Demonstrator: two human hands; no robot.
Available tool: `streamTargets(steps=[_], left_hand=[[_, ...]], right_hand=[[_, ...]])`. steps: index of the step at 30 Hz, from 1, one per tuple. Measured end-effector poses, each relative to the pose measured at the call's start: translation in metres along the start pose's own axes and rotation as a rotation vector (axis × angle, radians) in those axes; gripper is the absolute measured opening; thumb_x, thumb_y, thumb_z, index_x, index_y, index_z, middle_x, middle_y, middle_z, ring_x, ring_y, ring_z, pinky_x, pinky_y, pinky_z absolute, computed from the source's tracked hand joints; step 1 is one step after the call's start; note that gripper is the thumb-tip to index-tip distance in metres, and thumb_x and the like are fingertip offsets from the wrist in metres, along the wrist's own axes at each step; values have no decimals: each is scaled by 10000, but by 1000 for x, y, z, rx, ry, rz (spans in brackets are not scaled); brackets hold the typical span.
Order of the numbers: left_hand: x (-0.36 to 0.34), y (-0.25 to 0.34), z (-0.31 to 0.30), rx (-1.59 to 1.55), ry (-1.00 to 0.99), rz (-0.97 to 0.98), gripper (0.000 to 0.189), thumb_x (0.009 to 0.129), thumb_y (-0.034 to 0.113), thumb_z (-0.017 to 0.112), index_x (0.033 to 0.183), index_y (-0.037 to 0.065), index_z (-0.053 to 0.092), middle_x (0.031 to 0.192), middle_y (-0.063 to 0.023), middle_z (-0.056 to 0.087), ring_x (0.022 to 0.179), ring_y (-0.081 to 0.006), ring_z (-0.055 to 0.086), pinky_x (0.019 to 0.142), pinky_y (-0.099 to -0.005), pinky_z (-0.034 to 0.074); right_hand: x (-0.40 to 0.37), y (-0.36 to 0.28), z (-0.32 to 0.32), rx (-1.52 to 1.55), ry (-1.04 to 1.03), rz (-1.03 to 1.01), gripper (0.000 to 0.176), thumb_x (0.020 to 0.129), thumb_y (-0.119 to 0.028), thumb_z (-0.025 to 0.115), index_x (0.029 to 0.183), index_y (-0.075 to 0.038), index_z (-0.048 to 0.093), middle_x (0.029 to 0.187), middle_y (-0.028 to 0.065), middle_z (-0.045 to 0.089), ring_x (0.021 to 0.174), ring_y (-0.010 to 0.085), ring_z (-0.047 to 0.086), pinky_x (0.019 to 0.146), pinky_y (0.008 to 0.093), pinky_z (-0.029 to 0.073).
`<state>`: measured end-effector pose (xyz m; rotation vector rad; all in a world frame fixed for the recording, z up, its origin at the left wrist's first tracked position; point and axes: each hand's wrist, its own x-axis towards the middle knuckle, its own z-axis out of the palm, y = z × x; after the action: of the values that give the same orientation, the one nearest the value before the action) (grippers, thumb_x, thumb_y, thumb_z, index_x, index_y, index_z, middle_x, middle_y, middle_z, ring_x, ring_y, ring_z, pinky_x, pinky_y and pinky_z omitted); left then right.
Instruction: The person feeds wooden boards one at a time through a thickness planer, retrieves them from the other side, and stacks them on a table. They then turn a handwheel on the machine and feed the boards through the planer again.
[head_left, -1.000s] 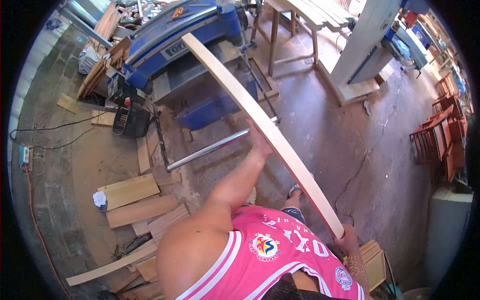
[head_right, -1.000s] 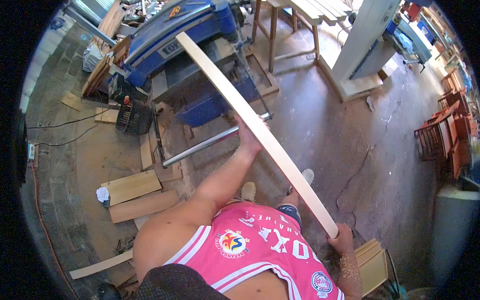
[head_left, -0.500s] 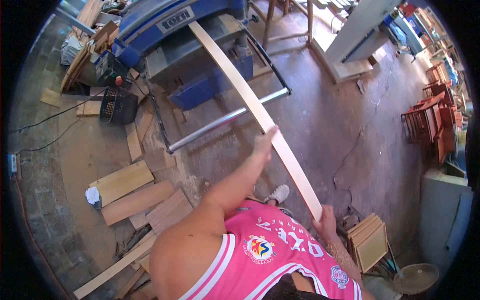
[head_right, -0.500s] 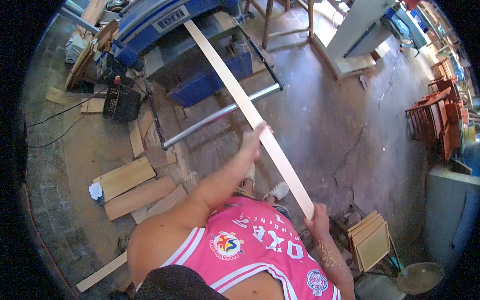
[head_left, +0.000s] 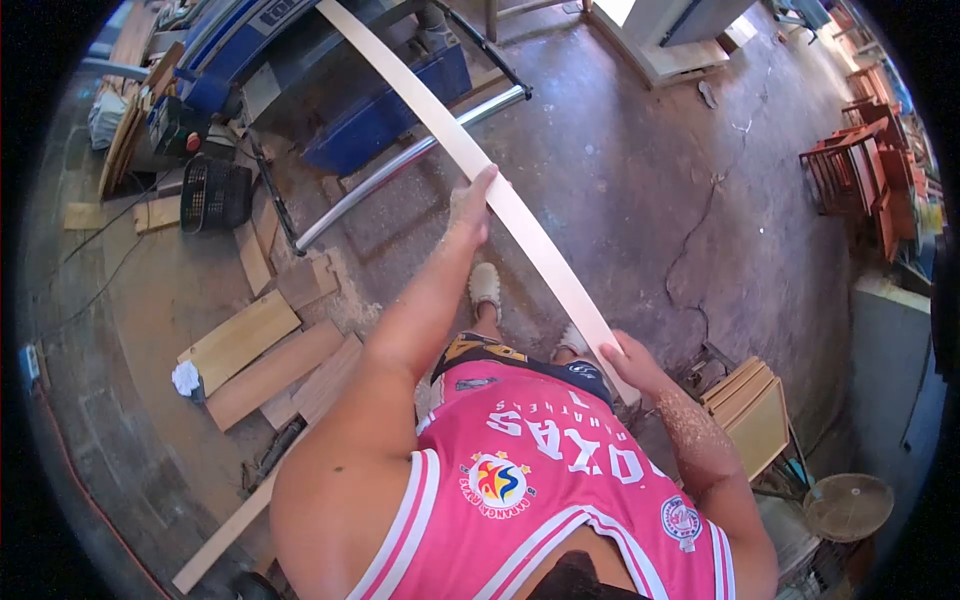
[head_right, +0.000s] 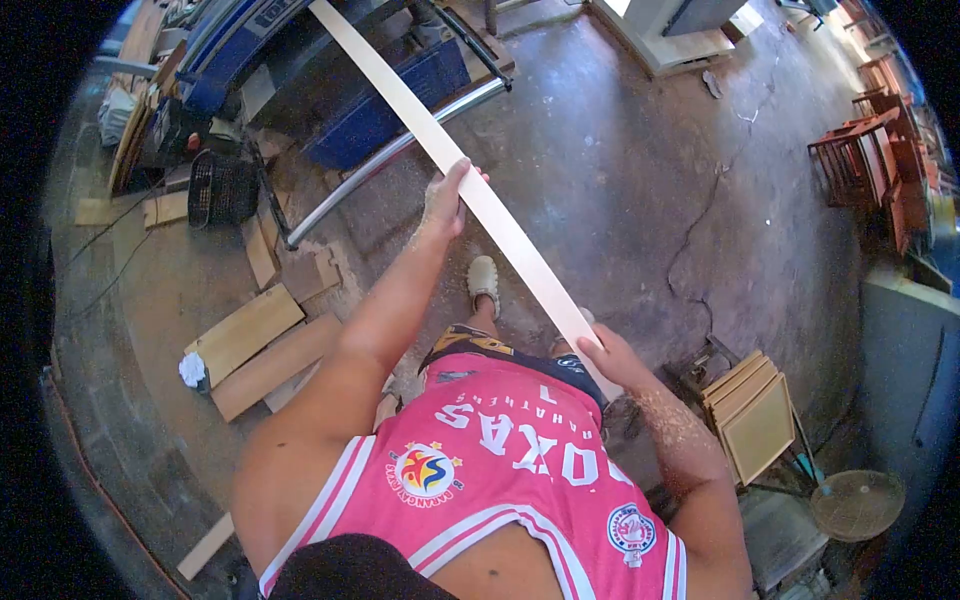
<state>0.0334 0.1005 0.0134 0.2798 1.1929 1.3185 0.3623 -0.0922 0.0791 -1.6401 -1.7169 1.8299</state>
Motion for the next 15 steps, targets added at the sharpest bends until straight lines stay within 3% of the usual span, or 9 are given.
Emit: streamTargets(steps=[5,8,11,13,15], left_hand=[[-88,-46,23,226,56,-65,490,843,248,716,1177,-48,514,1036,-104,611,893,-205,627,752,-344,519],[-121,-69,40,114,106,10,499,855,259,710,1193,-56,521,1066,-114,614,925,-201,615,791,-331,499],[-122,-85,42,135,222,10,545,905,367,637,1230,-56,524,1113,-140,608,979,-222,599,848,-351,480],[-121,-82,55,183,358,29,646,944,493,518,1271,-63,503,1168,-175,589,1056,-262,574,911,-378,454],[-117,-79,59,221,402,44,666,948,508,496,1283,-67,491,1201,-197,575,1096,-283,560,939,-383,439]], right_hand=[[35,-7,-2,-86,-35,-84,525,937,-444,527,1135,40,577,1074,249,622,1029,350,601,877,402,453],[48,-7,-2,-114,-40,-168,573,924,-486,532,1124,48,586,1017,271,641,971,401,623,836,425,475],[51,-22,1,-116,-30,-76,565,933,-489,515,1042,57,606,966,257,652,934,369,636,803,419,475],[63,-10,10,-112,-14,-99,585,927,-505,514,1025,64,605,947,262,654,922,378,638,792,424,477],[67,-22,10,-108,15,-139,627,914,-535,519,1012,78,605,936,284,652,919,387,643,781,439,479]])
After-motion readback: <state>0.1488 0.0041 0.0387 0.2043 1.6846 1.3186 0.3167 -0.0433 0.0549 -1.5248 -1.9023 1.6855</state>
